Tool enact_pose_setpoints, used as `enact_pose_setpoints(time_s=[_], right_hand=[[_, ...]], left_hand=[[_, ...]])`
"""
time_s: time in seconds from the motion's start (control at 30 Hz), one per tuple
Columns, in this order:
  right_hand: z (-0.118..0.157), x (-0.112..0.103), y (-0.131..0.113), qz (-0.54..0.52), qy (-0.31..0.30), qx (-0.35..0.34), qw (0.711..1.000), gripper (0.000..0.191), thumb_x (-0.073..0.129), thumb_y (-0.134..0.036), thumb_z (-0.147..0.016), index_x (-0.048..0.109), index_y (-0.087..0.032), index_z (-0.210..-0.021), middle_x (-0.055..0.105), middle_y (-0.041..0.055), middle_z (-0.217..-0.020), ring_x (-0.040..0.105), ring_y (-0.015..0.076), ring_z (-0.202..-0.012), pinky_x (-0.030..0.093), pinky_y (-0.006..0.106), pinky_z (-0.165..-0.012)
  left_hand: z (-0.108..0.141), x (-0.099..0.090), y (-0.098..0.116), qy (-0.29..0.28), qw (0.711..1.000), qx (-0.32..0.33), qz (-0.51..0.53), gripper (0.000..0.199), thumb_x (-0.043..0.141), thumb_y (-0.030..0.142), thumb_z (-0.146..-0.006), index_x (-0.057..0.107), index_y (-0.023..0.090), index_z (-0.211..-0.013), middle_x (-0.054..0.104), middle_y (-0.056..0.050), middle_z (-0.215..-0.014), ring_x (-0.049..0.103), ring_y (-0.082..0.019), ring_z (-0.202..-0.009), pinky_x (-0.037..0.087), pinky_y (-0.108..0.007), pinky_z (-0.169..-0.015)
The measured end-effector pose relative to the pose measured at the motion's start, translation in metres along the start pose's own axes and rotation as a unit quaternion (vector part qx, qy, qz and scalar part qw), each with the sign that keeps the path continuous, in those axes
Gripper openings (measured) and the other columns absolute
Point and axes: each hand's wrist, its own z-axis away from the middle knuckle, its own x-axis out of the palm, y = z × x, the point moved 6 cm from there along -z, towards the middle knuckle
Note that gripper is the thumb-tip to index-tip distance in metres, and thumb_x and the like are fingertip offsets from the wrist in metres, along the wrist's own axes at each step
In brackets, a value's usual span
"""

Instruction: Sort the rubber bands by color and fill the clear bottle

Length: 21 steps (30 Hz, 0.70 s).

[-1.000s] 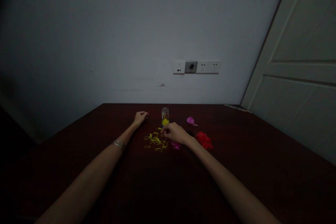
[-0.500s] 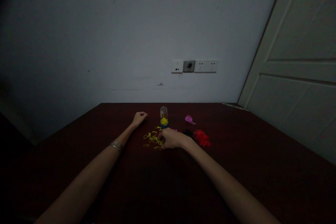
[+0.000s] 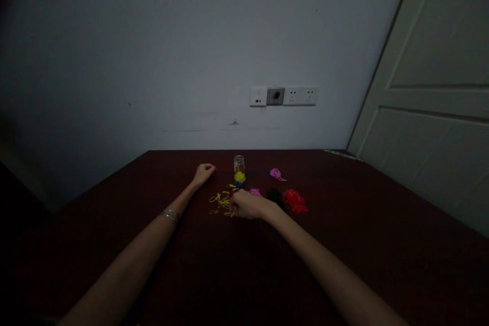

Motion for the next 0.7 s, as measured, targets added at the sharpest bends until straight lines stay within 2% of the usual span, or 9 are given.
enact_pose_setpoints(time_s=[0.2,0.3,0.47,0.57,0.7], right_hand=[[0.0,-0.003,-0.001,-0.034,0.023,-0.006,0.999,0.024,0.046,0.0,-0.062,0.065,-0.012,-0.073,0.06,0.0019,-0.066,0.049,0.0089,-0.058,0.034,0.018,-0.053],[-0.003,-0.004,0.004,-0.12,0.049,-0.009,0.991,0.025,0.047,0.0,-0.061,0.061,-0.013,-0.076,0.057,-0.001,-0.063,0.049,0.0081,-0.056,0.035,0.017,-0.051],[-0.005,-0.011,0.013,-0.259,0.095,-0.021,0.961,0.031,0.051,-0.001,-0.06,0.053,-0.016,-0.086,0.058,-0.0025,-0.069,0.054,0.0084,-0.059,0.042,0.018,-0.054],[-0.005,-0.024,0.018,-0.307,0.133,-0.036,0.942,0.03,0.055,-0.005,-0.061,0.05,-0.017,-0.088,0.06,-0.0015,-0.072,0.055,0.0092,-0.061,0.044,0.021,-0.057],[-0.006,-0.057,0.036,-0.365,0.233,-0.038,0.901,0.027,0.058,-0.011,-0.063,0.048,-0.018,-0.087,0.06,-0.0008,-0.071,0.057,0.0107,-0.065,0.046,0.023,-0.061]], left_hand=[[0.0,-0.002,-0.001,0.008,1.0,-0.015,0.002,0.021,0.05,0.022,-0.071,0.068,0.011,-0.07,0.061,-0.002,-0.057,0.054,-0.013,-0.057,0.038,-0.021,-0.056],[0.001,-0.003,-0.001,0.008,1.0,-0.018,0.003,0.021,0.05,0.022,-0.071,0.068,0.011,-0.071,0.06,-0.002,-0.057,0.054,-0.013,-0.057,0.038,-0.021,-0.057],[0.002,-0.003,0.001,0.011,1.0,-0.006,0.01,0.021,0.049,0.022,-0.071,0.067,0.011,-0.068,0.061,-0.002,-0.058,0.054,-0.012,-0.058,0.038,-0.021,-0.058],[0.002,-0.002,0.001,0.013,1.0,-0.008,0.013,0.022,0.048,0.022,-0.07,0.067,0.011,-0.068,0.061,-0.003,-0.059,0.054,-0.012,-0.058,0.038,-0.021,-0.057],[0.002,-0.003,0.002,0.015,1.0,-0.008,0.009,0.02,0.049,0.02,-0.068,0.066,0.011,-0.066,0.06,-0.002,-0.059,0.053,-0.012,-0.058,0.038,-0.021,-0.057]])
